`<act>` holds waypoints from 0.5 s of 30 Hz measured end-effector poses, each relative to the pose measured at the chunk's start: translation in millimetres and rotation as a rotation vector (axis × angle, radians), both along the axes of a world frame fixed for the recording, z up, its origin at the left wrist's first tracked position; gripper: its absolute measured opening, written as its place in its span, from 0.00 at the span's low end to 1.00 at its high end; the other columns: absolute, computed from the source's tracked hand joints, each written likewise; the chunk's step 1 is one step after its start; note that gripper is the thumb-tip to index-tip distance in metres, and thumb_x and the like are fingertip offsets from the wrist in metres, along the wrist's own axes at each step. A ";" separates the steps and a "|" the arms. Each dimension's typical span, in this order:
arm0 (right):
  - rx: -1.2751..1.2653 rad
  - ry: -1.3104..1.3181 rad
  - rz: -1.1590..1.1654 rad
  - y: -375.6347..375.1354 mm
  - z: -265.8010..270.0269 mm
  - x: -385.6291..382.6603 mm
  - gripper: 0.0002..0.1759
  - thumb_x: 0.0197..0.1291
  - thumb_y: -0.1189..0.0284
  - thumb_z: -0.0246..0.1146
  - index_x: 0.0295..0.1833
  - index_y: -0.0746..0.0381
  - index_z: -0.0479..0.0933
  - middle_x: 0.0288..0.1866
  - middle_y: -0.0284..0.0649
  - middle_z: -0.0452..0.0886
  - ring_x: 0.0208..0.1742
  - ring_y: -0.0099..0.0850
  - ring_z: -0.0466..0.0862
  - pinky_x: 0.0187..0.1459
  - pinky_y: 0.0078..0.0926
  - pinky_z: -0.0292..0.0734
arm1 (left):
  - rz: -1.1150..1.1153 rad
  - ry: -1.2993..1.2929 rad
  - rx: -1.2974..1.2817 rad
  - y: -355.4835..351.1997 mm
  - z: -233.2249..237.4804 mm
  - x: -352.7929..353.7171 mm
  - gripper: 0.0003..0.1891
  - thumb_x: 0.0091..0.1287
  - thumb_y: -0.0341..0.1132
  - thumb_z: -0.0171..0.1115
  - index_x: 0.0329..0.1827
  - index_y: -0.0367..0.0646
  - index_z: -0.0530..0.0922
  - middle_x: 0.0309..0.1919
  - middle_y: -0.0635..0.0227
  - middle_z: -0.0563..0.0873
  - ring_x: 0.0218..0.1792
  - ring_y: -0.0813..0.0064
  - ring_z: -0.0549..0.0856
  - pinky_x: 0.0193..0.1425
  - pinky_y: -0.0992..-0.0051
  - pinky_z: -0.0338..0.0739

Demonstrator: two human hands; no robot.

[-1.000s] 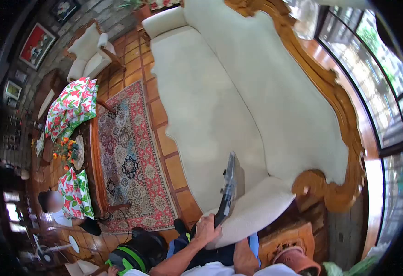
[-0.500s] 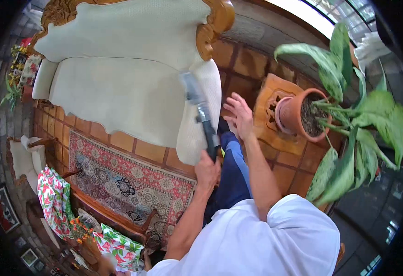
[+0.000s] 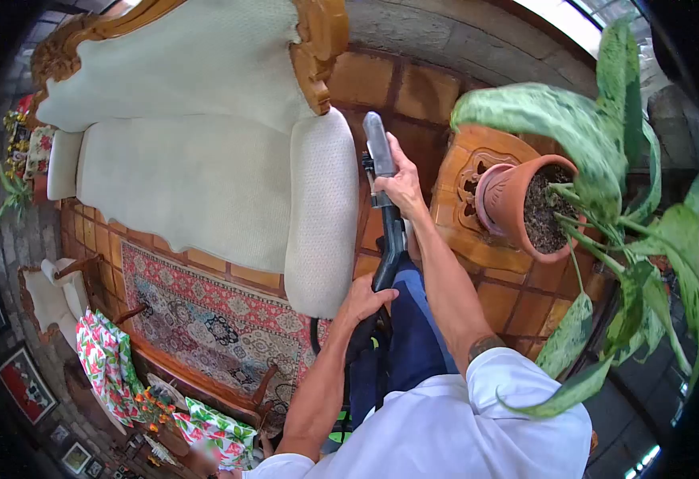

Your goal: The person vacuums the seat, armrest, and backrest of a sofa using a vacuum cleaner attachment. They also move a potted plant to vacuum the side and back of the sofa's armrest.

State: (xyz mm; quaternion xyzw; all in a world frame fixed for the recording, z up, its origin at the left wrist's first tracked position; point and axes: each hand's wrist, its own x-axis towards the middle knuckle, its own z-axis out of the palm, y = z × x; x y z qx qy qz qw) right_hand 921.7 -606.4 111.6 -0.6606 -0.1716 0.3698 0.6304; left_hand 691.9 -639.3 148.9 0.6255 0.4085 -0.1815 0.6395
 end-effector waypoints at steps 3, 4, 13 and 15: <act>-0.153 -0.231 0.135 30.1 -11.8 28.4 0.59 0.37 0.79 0.64 0.83 0.56 0.54 0.59 0.50 0.82 0.55 0.44 0.84 0.57 0.35 0.80 | 0.187 -0.049 -0.220 -2.5 -17.4 28.2 0.17 0.62 0.40 0.72 0.43 0.38 0.77 0.27 0.68 0.83 0.27 0.75 0.83 0.31 0.71 0.80; -0.253 -0.159 0.237 40.8 -4.4 34.9 0.60 0.37 0.77 0.64 0.83 0.59 0.52 0.69 0.56 0.75 0.68 0.50 0.78 0.67 0.38 0.73 | 0.338 -0.074 -0.317 -7.1 -19.0 38.8 0.15 0.64 0.35 0.71 0.47 0.37 0.76 0.27 0.67 0.82 0.27 0.75 0.83 0.31 0.73 0.81; -0.180 -0.165 0.449 50.5 -49.2 60.5 0.64 0.28 0.80 0.64 0.83 0.65 0.53 0.72 0.49 0.73 0.66 0.37 0.78 0.67 0.31 0.72 | 0.483 -0.098 -0.324 -23.4 -12.7 66.9 0.14 0.66 0.30 0.68 0.48 0.37 0.73 0.26 0.67 0.81 0.21 0.76 0.82 0.24 0.74 0.82; -0.183 -0.099 0.358 41.9 -39.8 48.6 0.65 0.25 0.78 0.64 0.82 0.64 0.55 0.70 0.45 0.75 0.64 0.35 0.78 0.68 0.27 0.70 | 0.470 -0.095 -0.263 -31.5 -15.8 63.7 0.13 0.66 0.30 0.68 0.47 0.36 0.73 0.25 0.67 0.81 0.20 0.77 0.81 0.23 0.74 0.81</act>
